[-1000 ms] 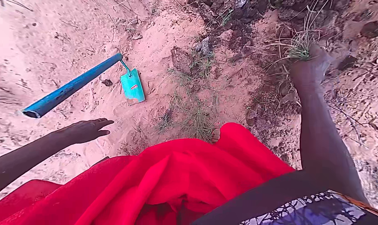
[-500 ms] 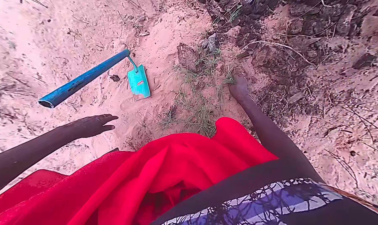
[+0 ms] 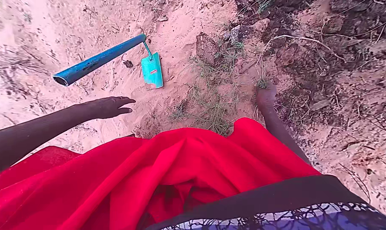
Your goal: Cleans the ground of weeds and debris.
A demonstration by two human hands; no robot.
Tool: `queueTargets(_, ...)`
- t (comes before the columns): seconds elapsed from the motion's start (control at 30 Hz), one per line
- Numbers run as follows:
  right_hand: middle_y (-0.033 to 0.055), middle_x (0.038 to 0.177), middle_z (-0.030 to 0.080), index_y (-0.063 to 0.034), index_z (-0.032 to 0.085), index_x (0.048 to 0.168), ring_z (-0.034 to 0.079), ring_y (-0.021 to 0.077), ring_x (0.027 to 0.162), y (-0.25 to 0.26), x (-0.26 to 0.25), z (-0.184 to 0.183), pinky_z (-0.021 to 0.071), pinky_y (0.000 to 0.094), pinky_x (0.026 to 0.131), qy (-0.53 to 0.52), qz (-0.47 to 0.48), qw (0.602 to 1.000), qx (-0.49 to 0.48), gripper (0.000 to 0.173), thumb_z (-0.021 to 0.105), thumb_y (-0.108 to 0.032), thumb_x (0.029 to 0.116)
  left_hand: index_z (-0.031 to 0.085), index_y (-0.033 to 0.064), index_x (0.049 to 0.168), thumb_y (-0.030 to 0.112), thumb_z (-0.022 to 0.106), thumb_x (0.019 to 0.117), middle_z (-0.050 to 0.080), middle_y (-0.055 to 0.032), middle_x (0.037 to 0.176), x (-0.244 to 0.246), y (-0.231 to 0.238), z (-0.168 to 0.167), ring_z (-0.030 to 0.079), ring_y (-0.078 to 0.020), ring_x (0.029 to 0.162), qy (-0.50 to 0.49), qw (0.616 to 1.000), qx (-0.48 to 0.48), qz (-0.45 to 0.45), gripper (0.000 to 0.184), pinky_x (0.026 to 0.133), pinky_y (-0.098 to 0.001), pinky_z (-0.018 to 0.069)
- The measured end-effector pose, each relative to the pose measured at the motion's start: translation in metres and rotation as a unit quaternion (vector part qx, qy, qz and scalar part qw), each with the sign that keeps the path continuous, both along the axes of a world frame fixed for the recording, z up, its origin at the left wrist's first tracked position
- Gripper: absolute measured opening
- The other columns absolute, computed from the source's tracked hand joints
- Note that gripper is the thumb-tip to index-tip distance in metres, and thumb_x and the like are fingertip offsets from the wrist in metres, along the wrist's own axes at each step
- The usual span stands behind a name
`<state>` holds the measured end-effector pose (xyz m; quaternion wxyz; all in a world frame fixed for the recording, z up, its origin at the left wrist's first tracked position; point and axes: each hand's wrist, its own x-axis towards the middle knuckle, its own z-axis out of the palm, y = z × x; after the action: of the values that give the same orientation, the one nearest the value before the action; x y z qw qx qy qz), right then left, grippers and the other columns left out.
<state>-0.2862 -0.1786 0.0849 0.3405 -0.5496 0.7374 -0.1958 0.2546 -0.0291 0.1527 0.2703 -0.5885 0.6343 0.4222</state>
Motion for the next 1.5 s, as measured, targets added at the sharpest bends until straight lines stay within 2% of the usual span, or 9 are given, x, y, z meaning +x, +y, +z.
queueTargets(0.27, 0.0057, 0.103, 0.065, 0.0018, 0.058, 0.120, 0.064, 0.0064, 0.090, 0.055, -0.034, 0.010, 0.0563, 0.0295, 0.085, -0.126, -0.113, 0.985, -0.044, 0.053, 0.088, -0.005, 0.0768, 0.044, 0.0042, 0.154, 0.022, 0.053, 0.1086, 0.050, -0.0216, 0.153, -0.033, -0.011, 0.048, 0.050, -0.0411, 0.140, -0.095, 0.989, 0.114, 0.010, 0.049, 0.115, -0.0573, 0.0375)
queueTargets(0.43, 0.0333, 0.125, 0.063, 0.0041, 0.061, 0.131, 0.060, 0.0481, 0.120, 0.001, 0.003, 0.019, 0.0445, 0.0686, 0.101, 0.081, 0.138, 0.982, 0.102, 0.053, 0.081, -0.017, 0.0870, 0.044, 0.0016, 0.153, 0.022, 0.053, 0.1084, 0.047, -0.0273, 0.153, -0.017, -0.012, 0.048, 0.046, -0.0451, 0.142, -0.062, 0.993, 0.058, 0.084, 0.050, 0.117, -0.0590, 0.0332)
queueTargets(0.6, 0.0331, 0.126, 0.061, 0.0031, 0.066, 0.125, 0.058, 0.0520, 0.120, -0.024, 0.050, 0.004, 0.0452, 0.0705, 0.098, 0.165, 0.346, 0.921, 0.067, 0.038, 0.071, -0.008, 0.0885, 0.054, -0.0026, 0.144, 0.030, 0.052, 0.1088, 0.061, -0.0292, 0.137, 0.016, 0.018, 0.028, 0.060, -0.0454, 0.127, -0.009, 0.997, -0.081, 0.001, 0.048, 0.109, -0.0570, 0.0440)
queueTargets(0.77, 0.0377, 0.137, 0.054, 0.0071, 0.066, 0.125, 0.050, 0.0595, 0.127, -0.024, 0.075, -0.003, 0.0349, 0.0707, 0.108, 0.159, 0.432, 0.888, 0.000, 0.041, 0.071, 0.001, 0.0847, 0.043, -0.0006, 0.153, 0.019, 0.052, 0.1084, 0.047, -0.0281, 0.153, -0.022, -0.012, 0.061, 0.044, -0.0437, 0.144, -0.096, 0.987, 0.092, 0.096, 0.050, 0.120, -0.0545, 0.0312)
queueTargets(0.93, 0.0319, 0.118, 0.066, 0.0112, 0.060, 0.128, 0.066, 0.0427, 0.113, -0.028, 0.071, -0.015, 0.0490, 0.0594, 0.099, -0.045, 0.176, 0.983, -0.005, 0.034, 0.057, -0.001, 0.0968, 0.043, -0.0022, 0.153, 0.019, 0.049, 0.1095, 0.048, -0.0296, 0.151, -0.032, -0.021, 0.070, 0.045, -0.0450, 0.143, -0.096, 0.988, 0.077, 0.098, 0.049, 0.119, -0.0545, 0.0323)
queueTargets(1.1, 0.0092, 0.102, 0.065, 0.0018, 0.061, 0.123, 0.061, 0.0100, 0.087, -0.050, 0.074, -0.020, 0.0536, 0.0318, 0.082, -0.266, 0.047, 0.961, 0.064, 0.028, 0.063, -0.019, 0.1032, 0.047, 0.0020, 0.152, 0.026, 0.052, 0.1087, 0.051, -0.0275, 0.149, 0.004, -0.012, 0.026, 0.050, -0.0447, 0.139, -0.067, 0.995, 0.047, 0.058, 0.049, 0.116, -0.0592, 0.0357)
queueTargets(1.23, 0.0224, 0.120, 0.066, 0.0020, 0.058, 0.135, 0.064, 0.0302, 0.110, -0.035, 0.075, -0.008, 0.0509, 0.0502, 0.098, -0.151, 0.128, 0.973, 0.115, 0.038, 0.061, -0.022, 0.1048, 0.053, 0.0036, 0.148, 0.027, 0.057, 0.1067, 0.054, -0.0244, 0.147, 0.024, -0.005, -0.003, 0.054, -0.0431, 0.134, -0.035, 0.999, -0.007, 0.022, 0.048, 0.113, -0.0609, 0.0394)
queueTargets(1.33, 0.0285, 0.112, 0.068, 0.0026, 0.061, 0.127, 0.066, 0.0443, 0.108, 0.006, 0.050, 0.010, 0.0496, 0.0646, 0.092, -0.027, 0.202, 0.974, 0.097, 0.029, 0.058, -0.014, 0.1033, 0.054, 0.0054, 0.147, 0.030, 0.059, 0.1053, 0.057, -0.0219, 0.145, 0.015, -0.007, -0.008, 0.056, -0.0413, 0.134, -0.029, 0.999, -0.014, -0.002, 0.049, 0.112, -0.0609, 0.0405)
queueTargets(1.5, 0.0044, 0.102, 0.064, 0.0034, 0.059, 0.124, 0.061, 0.0023, 0.089, 0.014, -0.041, 0.056, 0.0531, 0.0259, 0.085, -0.123, -0.056, 0.985, -0.107, 0.030, 0.064, -0.015, 0.1010, 0.043, 0.0056, 0.155, 0.025, 0.053, 0.1083, 0.048, -0.0214, 0.155, -0.041, -0.032, 0.023, 0.046, -0.0392, 0.144, -0.072, 0.993, 0.089, -0.026, 0.052, 0.119, -0.0546, 0.0343)
